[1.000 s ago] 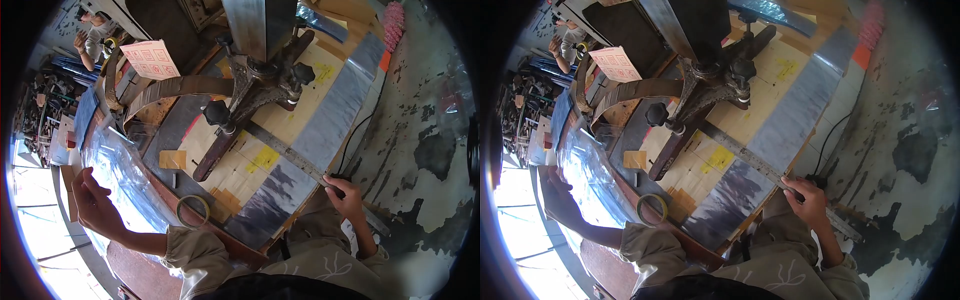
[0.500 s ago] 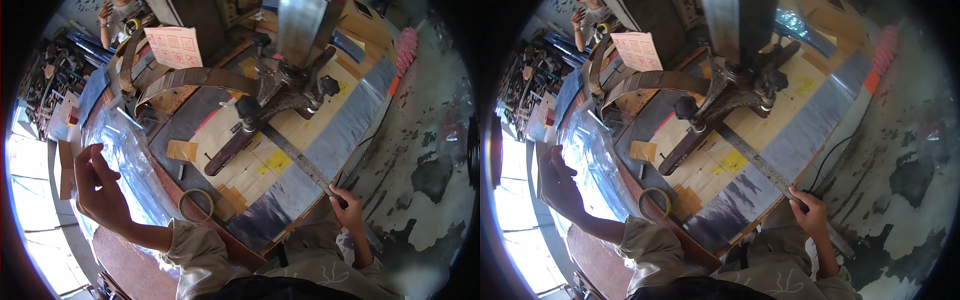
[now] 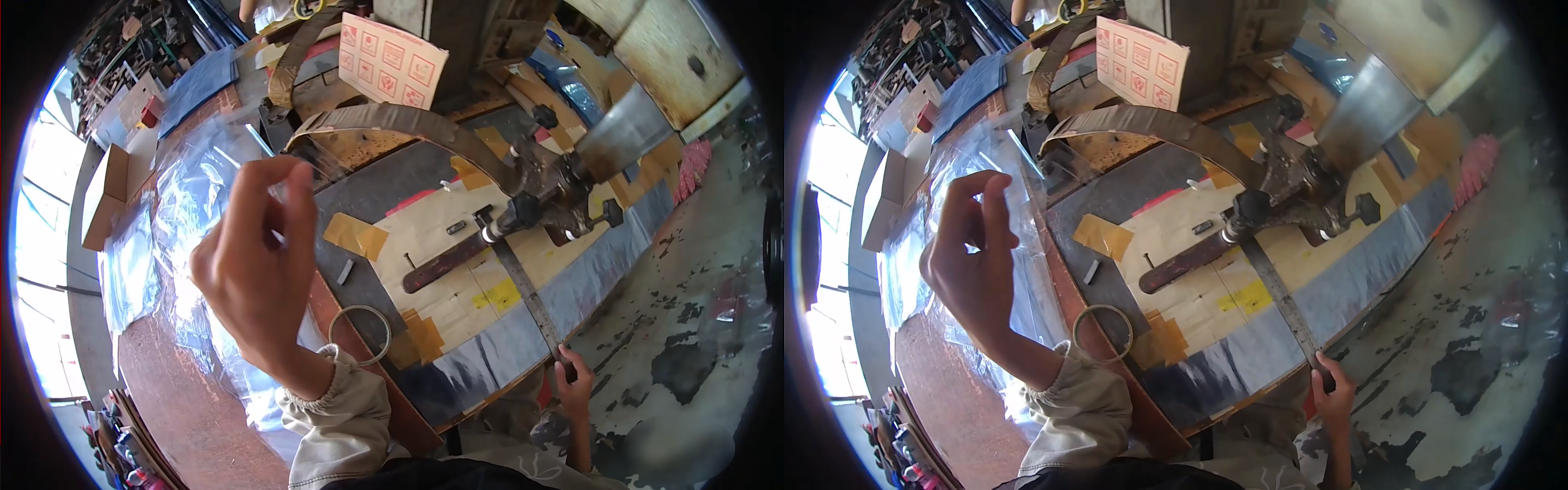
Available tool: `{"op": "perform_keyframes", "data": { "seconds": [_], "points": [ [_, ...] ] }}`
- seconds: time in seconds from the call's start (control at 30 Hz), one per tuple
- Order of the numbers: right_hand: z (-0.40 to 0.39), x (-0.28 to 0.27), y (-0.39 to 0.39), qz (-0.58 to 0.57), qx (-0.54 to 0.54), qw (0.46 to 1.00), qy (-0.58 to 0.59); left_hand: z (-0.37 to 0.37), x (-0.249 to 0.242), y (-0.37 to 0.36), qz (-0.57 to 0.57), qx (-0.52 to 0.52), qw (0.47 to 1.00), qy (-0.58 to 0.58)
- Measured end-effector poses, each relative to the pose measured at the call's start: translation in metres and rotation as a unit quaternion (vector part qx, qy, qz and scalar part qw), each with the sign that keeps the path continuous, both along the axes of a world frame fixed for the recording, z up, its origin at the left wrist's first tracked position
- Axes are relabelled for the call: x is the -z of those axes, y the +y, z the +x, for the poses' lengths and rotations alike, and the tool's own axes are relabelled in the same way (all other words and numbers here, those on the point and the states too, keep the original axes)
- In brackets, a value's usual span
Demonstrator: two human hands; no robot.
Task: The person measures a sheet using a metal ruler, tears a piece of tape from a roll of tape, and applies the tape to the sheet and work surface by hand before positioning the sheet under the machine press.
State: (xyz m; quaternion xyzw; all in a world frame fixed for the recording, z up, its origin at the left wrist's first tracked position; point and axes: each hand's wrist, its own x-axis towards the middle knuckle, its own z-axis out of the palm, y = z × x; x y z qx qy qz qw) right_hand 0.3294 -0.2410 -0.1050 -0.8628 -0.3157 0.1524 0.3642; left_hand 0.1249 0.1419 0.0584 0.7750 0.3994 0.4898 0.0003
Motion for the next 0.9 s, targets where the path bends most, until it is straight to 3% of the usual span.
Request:
{"op": "perform_keyframes", "data": {
  "seconds": [0.43, 0.7, 0.9],
  "points": [
    [0.001, 0.015, -0.014, -0.068, 0.023, 0.994, -0.081, 0.003, 0.003, 0.015, -0.031, 0.091, 0.995, -0.033],
    [-0.004, 0.010, -0.004, -0.040, 0.003, 0.989, -0.141, 0.007, 0.008, 0.024, -0.039, 0.127, 0.989, -0.059],
    [-0.007, 0.009, -0.001, -0.033, 0.020, 0.990, -0.135, -0.005, 0.005, 0.026, -0.081, 0.081, 0.992, -0.047]
  ]
}}
